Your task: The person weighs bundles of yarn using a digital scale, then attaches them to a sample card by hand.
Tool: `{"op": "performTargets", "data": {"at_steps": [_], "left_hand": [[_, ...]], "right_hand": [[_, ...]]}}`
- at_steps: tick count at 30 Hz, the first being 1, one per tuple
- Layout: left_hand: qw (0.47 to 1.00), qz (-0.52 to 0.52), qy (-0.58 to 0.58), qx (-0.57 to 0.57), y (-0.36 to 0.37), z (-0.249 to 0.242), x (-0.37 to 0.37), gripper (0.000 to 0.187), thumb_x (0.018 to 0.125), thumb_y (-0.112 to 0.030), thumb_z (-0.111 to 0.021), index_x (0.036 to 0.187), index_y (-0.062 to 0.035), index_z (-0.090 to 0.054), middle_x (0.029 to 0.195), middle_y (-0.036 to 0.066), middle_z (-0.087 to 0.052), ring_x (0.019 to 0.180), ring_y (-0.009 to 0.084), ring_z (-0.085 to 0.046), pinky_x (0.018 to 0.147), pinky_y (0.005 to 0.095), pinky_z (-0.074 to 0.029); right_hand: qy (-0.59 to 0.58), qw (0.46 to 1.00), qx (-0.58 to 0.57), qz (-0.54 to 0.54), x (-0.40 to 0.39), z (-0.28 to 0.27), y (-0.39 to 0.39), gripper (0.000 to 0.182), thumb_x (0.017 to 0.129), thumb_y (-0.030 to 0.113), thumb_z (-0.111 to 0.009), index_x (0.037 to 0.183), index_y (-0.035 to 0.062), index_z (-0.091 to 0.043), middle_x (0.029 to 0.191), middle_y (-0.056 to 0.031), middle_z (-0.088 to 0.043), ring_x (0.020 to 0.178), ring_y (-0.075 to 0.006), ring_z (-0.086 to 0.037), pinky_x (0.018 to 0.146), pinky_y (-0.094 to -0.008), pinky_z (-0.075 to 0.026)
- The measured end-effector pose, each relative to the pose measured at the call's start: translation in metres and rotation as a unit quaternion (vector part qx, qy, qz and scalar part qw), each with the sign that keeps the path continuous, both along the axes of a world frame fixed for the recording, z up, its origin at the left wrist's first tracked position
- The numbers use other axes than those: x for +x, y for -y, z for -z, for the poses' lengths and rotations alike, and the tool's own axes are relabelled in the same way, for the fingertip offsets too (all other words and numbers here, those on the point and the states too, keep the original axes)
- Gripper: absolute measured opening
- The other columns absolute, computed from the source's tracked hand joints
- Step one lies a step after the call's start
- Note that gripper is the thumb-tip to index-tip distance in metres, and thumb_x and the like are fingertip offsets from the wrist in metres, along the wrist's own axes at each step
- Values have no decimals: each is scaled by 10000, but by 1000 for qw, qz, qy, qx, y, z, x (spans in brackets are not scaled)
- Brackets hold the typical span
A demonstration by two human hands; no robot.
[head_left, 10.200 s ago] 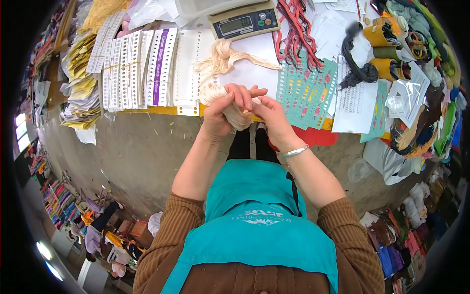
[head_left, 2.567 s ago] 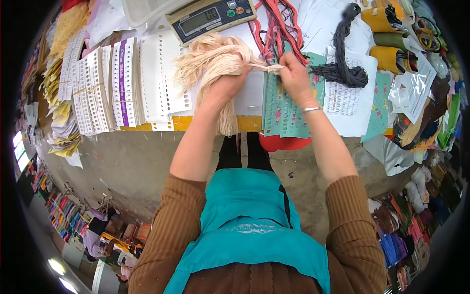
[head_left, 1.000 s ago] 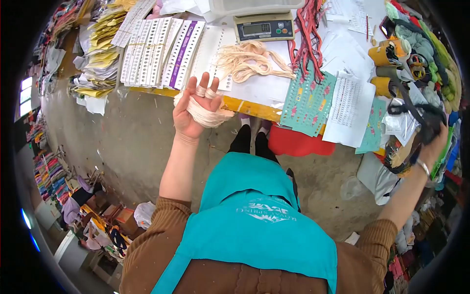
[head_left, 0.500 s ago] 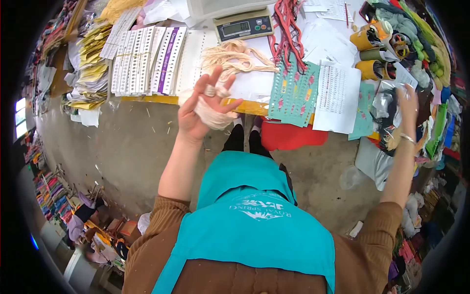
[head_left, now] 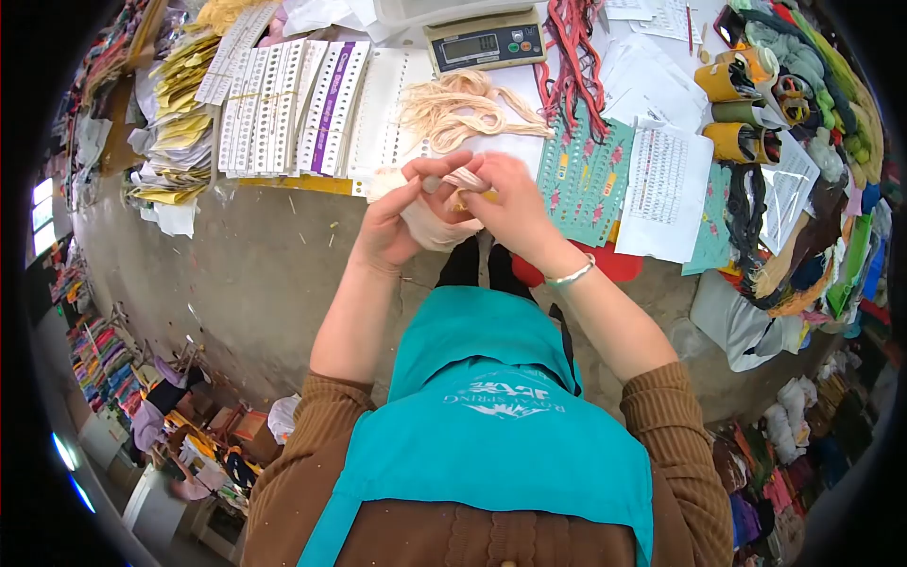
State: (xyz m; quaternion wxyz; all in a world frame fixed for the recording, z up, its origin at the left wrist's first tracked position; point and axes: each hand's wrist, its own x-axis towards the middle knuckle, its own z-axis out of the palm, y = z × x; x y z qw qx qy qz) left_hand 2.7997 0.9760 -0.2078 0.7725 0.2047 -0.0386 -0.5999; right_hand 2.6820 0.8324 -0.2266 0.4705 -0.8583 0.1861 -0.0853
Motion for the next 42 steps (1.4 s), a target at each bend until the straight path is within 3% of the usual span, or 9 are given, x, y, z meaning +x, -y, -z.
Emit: {"op": "performTargets", "data": {"at_steps": [3,6,9,13,20,23,25,32,42], "left_hand": [[999,-8,5,31,-27,4,13,236,934,-258,-543,1060,-63,-580,1198,143,-567,1225,323,-482,943,462,-464],[996,-59,-62,-17,-70,16,36,226,976,-270,-495,842,-89,-512,795,29,-540,694,135,-564,556,263,-433],[982,-151,-107,-38,-100,3,51,325,1023,-271,-411,746,-107,-454,565,-24,-431,376,41,-398,368,187,-301],[971,-216,-98,-34,-136,-5,65,352,1024,-276,-413,717,-106,-443,536,-13,-410,356,57,-380,340,198,-269],[972,-216,-90,-32,-137,-8,65,357,1027,-288,-406,732,-97,-469,521,-11,-398,359,61,-383,358,199,-279],[977,-184,-96,-42,-102,-13,50,327,1023,-278,-421,779,-79,-514,541,-18,-411,375,56,-390,380,193,-288],[981,-153,-100,-61,-73,-11,36,286,1017,-264,-440,835,-69,-543,578,-22,-432,406,49,-402,409,191,-304],[997,-13,30,65,42,27,-6,158,922,-164,-588,1032,-75,-656,706,-15,-482,570,64,-420,484,218,-310],[815,113,544,167,156,101,-59,213,907,-154,-633,1081,-31,-639,1056,51,-589,818,101,-587,711,261,-466]], "right_hand": [[91,981,-174,1,-2,-45,19,154,839,151,-618,868,0,-615,1085,-36,-641,1198,-219,-491,928,-353,-420],[170,926,332,60,-28,-80,34,133,874,161,-564,896,30,-567,951,-90,-639,962,-256,-573,799,-382,-472],[265,709,650,68,-82,-116,72,149,933,194,-453,999,80,-522,597,-22,-458,463,-134,-436,454,-302,-412],[348,739,531,225,-193,-166,132,52,919,122,-469,947,90,-499,580,41,-344,432,-35,-265,376,-213,-218],[367,792,323,365,-414,-244,242,228,970,89,-444,764,69,-348,689,-15,-322,493,-87,-247,463,-230,-233],[343,816,378,272,-395,-245,265,199,981,127,-466,804,51,-416,706,6,-368,501,-61,-266,470,-216,-240],[241,819,158,496,-320,-216,237,110,972,140,-503,948,36,-530,731,37,-426,519,-35,-307,472,-196,-246],[-37,979,138,148,-134,-50,182,157,913,181,-580,938,41,-647,802,24,-635,640,-39,-468,555,-207,-367],[-164,937,307,-8,-72,53,154,246,901,223,-599,795,1,-599,681,-4,-571,591,-89,-487,543,-263,-401]]}}
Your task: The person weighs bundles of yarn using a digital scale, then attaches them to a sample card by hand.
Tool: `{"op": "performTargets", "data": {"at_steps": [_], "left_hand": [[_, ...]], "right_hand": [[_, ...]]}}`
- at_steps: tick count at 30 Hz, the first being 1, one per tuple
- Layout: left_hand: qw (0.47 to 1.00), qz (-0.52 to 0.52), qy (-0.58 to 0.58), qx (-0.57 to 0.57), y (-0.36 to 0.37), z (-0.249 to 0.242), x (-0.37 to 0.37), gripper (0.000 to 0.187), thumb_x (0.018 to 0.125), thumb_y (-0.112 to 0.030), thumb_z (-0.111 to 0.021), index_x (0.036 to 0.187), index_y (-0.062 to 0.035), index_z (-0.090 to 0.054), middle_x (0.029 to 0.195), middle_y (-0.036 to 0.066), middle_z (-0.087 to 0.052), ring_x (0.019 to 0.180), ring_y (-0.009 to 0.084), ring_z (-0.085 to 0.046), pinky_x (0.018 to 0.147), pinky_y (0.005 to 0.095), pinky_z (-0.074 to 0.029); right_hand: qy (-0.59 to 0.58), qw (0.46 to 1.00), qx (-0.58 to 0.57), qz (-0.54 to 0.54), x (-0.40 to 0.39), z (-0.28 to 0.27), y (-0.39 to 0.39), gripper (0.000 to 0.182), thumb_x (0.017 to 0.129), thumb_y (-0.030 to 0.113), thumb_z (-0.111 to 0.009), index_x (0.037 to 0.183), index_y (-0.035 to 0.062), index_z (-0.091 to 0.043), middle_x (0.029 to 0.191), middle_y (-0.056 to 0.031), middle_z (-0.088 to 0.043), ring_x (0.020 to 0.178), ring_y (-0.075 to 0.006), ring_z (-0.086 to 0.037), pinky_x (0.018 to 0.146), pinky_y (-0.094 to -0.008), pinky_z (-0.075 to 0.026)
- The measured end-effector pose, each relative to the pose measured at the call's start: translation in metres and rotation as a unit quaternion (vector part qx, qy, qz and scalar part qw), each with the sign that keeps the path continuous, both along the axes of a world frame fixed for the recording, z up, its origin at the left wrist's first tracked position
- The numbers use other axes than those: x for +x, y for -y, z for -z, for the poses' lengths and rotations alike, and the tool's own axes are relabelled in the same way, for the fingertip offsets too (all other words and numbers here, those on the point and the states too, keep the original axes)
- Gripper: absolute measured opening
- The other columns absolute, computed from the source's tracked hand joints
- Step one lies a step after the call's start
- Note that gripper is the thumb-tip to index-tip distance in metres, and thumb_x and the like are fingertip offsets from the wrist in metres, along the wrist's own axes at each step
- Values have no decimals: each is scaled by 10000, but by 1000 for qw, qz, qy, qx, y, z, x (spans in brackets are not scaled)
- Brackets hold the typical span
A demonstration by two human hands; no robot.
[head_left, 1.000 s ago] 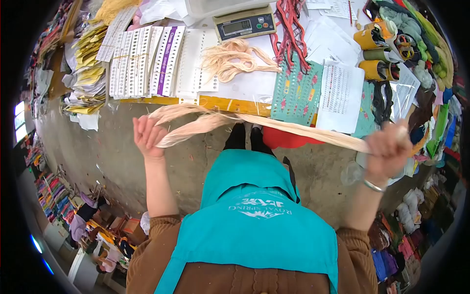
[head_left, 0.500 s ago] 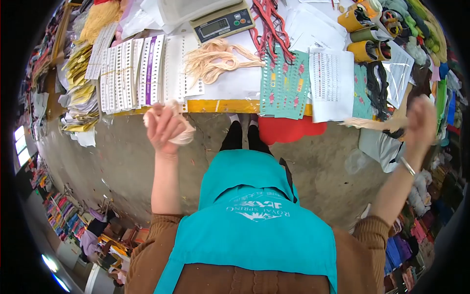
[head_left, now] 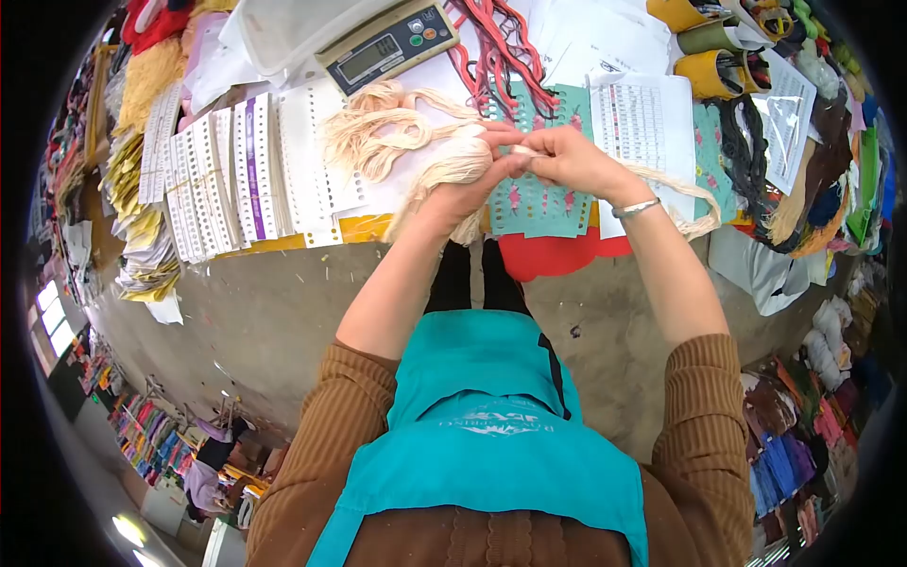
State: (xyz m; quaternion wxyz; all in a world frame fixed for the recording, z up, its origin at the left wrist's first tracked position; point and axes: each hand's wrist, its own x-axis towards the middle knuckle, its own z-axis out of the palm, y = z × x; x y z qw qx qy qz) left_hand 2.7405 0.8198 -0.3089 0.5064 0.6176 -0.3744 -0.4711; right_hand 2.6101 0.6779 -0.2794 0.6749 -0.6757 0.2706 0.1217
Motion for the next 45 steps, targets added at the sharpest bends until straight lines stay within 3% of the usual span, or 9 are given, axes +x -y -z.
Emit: {"op": "performTargets", "data": {"at_steps": [4,10,15,19,27,31,33,39,45], "left_hand": [[995,-1,-81,63,13,17,5,171,899,-202,-655,948,-39,-642,815,2,-595,715,83,-551,647,231,-437],[961,-51,-229,148,19,25,14,198,869,-264,-694,885,-67,-670,692,-45,-559,604,51,-472,553,205,-382],[937,-82,-283,186,23,36,10,175,887,-269,-674,897,-96,-649,650,-66,-508,573,30,-434,530,193,-323],[948,-133,-217,192,25,47,0,238,905,-283,-640,996,-64,-662,682,-47,-531,581,43,-452,539,201,-353],[943,-115,-169,261,36,46,-16,284,925,-212,-581,1146,-34,-595,848,8,-565,616,71,-494,553,223,-399],[979,-119,-74,148,34,89,-30,234,912,-180,-592,1089,-33,-550,805,6,-550,604,72,-490,538,229,-397],[985,-104,-24,138,33,102,-31,214,902,-167,-602,1058,-42,-526,772,-1,-536,596,69,-483,531,228,-393],[954,-150,-214,150,41,75,-27,168,881,-128,-597,1002,-47,-514,709,-10,-507,577,69,-474,513,226,-381],[987,-138,-38,74,37,104,-29,140,827,-61,-562,957,-32,-517,712,12,-510,573,89,-474,527,261,-399]], "right_hand": [[-73,991,100,45,-3,15,8,220,866,233,-644,825,18,-623,736,12,-620,632,-75,-533,570,-249,-429],[56,968,-217,116,2,24,-14,235,799,166,-708,992,43,-654,831,-80,-690,722,-223,-658,637,-315,-501],[149,926,-305,166,-6,56,-24,206,823,122,-680,1012,42,-675,863,-122,-689,754,-265,-660,674,-318,-514],[92,918,-249,296,-11,82,-20,154,838,141,-683,947,33,-700,865,-111,-703,769,-203,-674,692,-292,-512],[60,945,-156,281,-19,123,-5,148,823,148,-707,930,45,-715,870,-63,-720,795,-127,-663,722,-269,-508],[66,950,-129,278,-20,121,-4,151,825,148,-705,935,45,-713,859,-56,-718,800,-117,-658,721,-264,-508],[68,948,-135,279,-20,118,-5,149,827,143,-700,940,46,-710,866,-65,-718,799,-128,-664,715,-267,-508],[107,925,-261,253,-16,104,-15,115,834,118,-663,917,44,-691,866,-127,-692,779,-245,-673,688,-311,-514],[119,904,-337,234,-7,94,-25,105,859,118,-621,935,46,-621,829,-152,-655,748,-332,-641,654,-384,-503]]}}
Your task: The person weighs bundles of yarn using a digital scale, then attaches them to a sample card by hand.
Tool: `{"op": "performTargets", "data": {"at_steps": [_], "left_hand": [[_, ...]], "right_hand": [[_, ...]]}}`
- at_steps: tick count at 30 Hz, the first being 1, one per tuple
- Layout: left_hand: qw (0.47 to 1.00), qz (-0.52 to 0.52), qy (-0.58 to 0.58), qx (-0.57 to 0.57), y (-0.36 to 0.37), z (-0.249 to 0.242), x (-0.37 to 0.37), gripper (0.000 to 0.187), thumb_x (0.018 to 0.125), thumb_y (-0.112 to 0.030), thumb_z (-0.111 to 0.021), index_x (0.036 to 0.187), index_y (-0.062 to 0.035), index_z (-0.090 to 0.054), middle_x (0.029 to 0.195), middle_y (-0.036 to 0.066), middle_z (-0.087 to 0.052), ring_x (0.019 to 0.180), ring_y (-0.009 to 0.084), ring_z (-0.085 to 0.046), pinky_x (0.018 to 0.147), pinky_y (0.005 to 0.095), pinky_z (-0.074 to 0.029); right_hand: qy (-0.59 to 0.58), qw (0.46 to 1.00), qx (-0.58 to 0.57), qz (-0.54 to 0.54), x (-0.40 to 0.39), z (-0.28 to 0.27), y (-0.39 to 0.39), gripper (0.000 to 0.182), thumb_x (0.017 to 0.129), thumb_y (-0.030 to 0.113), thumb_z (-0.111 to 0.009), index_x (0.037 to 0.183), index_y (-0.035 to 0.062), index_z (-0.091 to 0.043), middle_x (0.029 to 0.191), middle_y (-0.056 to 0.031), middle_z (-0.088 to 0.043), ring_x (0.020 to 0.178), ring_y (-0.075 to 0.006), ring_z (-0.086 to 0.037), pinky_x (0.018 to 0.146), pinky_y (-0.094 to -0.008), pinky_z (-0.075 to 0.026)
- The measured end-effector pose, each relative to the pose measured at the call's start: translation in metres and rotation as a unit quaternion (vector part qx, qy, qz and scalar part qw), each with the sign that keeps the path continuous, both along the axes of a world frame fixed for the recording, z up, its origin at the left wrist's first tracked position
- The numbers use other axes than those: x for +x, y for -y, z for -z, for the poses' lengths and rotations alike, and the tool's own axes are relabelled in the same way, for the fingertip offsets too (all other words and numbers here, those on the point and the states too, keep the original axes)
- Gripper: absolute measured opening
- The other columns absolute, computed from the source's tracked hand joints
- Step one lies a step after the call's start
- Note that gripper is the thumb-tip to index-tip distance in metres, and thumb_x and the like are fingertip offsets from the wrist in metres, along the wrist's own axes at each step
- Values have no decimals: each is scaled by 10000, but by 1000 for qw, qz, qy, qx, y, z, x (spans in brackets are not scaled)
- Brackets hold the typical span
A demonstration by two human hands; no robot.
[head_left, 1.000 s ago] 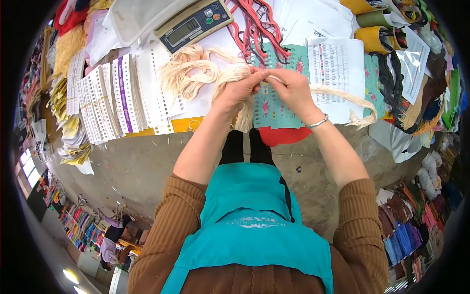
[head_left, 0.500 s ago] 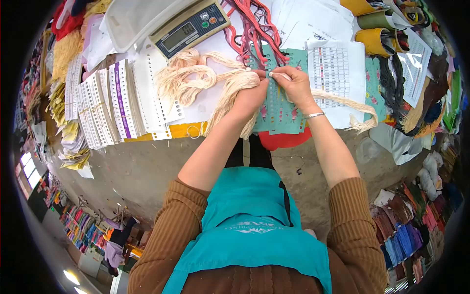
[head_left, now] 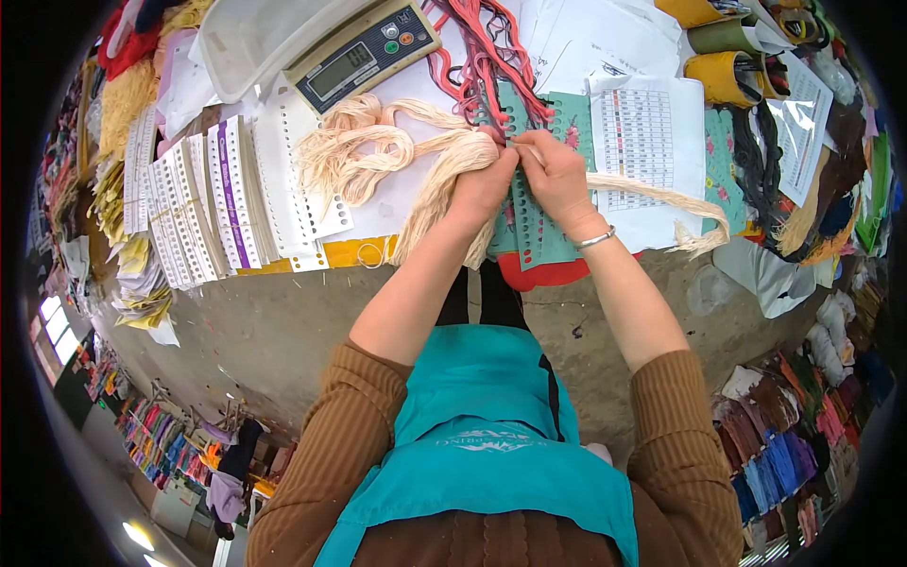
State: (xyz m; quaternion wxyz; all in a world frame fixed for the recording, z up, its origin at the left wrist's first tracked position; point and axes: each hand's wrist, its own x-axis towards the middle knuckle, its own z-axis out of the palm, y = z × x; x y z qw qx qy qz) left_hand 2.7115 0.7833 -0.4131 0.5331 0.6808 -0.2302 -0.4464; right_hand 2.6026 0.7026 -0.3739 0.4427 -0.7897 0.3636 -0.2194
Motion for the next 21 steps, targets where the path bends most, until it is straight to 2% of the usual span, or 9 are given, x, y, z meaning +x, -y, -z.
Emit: {"op": "performTargets", "data": {"at_steps": [3,9,15,18,21], "left_hand": [[975,-13,-219,40,-1,-38,11,87,887,-101,-566,954,-49,-543,700,-15,-508,577,68,-451,522,233,-375],[960,38,-273,44,-4,-43,23,108,944,-139,-538,1000,-50,-566,693,-17,-525,609,53,-484,561,197,-392],[975,139,-158,77,-6,-33,32,112,911,-154,-569,918,-42,-578,703,-16,-539,600,56,-505,529,223,-414],[991,118,-48,50,-10,-26,26,123,902,-169,-572,900,-46,-566,697,-8,-538,593,78,-517,521,243,-429],[960,167,217,57,-20,-19,34,119,909,-169,-563,896,-51,-558,705,1,-537,597,98,-525,540,246,-447]], "right_hand": [[-14,1000,26,5,-1,-1,1,123,868,126,-613,963,50,-597,834,-153,-653,757,-340,-639,657,-390,-500],[-5,997,73,-18,-5,-4,7,117,871,124,-611,957,47,-589,840,-149,-650,767,-324,-644,672,-370,-494],[-5,994,104,-33,-7,2,7,129,867,138,-612,949,41,-589,826,-136,-649,772,-308,-646,679,-356,-489],[-30,985,165,-32,-3,8,8,152,862,160,-618,947,37,-591,825,-121,-658,779,-277,-653,684,-348,-490],[-100,976,189,-50,1,3,12,172,858,181,-624,943,33,-595,834,-111,-666,788,-247,-656,699,-342,-491]]}}
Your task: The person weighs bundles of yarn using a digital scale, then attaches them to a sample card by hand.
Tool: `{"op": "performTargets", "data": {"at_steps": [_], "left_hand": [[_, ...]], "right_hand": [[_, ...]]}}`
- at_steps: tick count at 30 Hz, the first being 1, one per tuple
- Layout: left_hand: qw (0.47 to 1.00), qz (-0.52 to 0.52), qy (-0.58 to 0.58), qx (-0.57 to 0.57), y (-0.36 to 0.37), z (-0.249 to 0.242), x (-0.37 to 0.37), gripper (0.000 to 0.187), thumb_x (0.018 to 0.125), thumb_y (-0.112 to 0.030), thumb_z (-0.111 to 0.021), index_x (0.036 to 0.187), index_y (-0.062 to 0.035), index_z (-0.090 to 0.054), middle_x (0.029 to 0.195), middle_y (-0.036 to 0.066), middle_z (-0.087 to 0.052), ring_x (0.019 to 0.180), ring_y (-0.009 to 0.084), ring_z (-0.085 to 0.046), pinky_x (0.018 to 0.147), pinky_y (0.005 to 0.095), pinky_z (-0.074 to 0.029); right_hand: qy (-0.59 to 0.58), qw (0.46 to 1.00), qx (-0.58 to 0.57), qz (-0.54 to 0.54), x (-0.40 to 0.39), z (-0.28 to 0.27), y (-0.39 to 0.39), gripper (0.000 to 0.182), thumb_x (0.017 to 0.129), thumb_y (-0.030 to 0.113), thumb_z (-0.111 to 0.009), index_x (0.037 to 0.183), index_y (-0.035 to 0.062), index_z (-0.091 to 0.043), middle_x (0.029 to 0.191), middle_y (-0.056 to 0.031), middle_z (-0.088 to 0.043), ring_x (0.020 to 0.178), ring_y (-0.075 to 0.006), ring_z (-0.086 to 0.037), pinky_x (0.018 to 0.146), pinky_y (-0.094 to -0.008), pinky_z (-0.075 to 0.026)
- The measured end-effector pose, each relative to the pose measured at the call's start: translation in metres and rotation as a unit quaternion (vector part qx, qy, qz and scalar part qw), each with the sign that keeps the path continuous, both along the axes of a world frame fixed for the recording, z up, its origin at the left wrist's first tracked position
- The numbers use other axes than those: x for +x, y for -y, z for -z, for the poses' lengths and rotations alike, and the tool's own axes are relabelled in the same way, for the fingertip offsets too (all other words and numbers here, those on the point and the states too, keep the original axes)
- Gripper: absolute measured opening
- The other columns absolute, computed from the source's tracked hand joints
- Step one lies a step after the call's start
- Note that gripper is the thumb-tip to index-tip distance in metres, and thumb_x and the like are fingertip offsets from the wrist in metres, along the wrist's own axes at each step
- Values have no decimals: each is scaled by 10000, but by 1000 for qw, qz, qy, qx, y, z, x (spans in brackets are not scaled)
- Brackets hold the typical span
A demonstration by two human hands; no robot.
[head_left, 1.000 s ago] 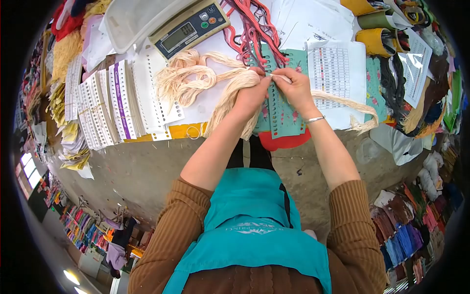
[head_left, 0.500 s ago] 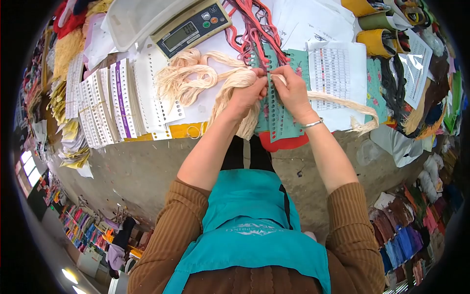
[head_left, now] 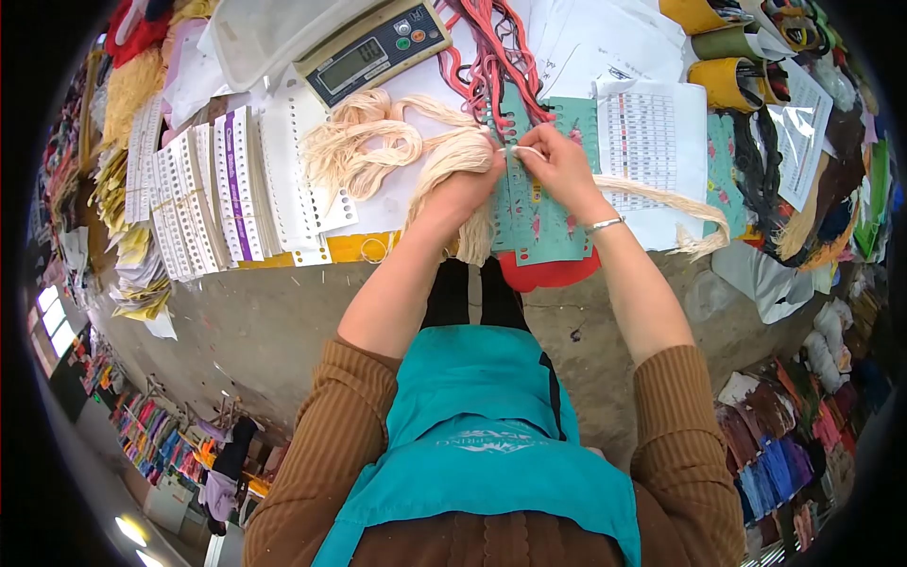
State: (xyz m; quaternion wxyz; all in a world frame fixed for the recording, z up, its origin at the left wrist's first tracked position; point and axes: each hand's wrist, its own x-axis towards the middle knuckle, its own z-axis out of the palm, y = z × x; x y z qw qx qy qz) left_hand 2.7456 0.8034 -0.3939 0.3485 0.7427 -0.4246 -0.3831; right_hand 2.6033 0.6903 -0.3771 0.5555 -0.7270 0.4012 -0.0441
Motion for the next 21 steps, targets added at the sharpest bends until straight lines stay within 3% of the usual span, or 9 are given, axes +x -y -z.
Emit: {"op": "performTargets", "data": {"at_steps": [3,6,10,17,21], "left_hand": [[997,-27,48,48,-16,5,19,112,913,-168,-559,905,-56,-557,725,13,-544,596,109,-522,543,242,-450],[975,-125,-169,65,-23,-3,20,142,927,-184,-558,943,-45,-580,764,18,-585,578,81,-505,527,226,-425],[894,-228,-381,56,-21,-22,20,186,919,-204,-587,972,-26,-604,753,13,-614,550,57,-513,484,203,-410],[876,-235,-420,30,-19,-5,14,161,896,-226,-643,888,-74,-592,708,-18,-565,539,46,-484,474,194,-374],[841,-226,-488,56,-8,-30,5,187,893,-263,-652,821,-109,-574,643,-51,-483,527,37,-433,461,196,-309]], "right_hand": [[3,1000,-11,-15,1,2,3,181,859,193,-626,934,31,-599,840,-114,-668,801,-246,-652,719,-344,-491],[6,1000,-16,-19,0,6,5,179,862,194,-621,930,31,-599,845,-118,-667,814,-260,-647,735,-350,-489],[4,1000,-20,-21,1,8,3,175,866,194,-611,932,33,-598,855,-119,-669,832,-282,-647,743,-358,-490],[-68,997,-45,-12,8,1,-1,315,824,362,-659,926,70,-597,840,-105,-669,833,-284,-654,732,-384,-489],[-119,987,-105,-29,16,-8,-5,378,809,443,-669,904,89,-578,809,-89,-661,803,-289,-652,703,-394,-483]]}}
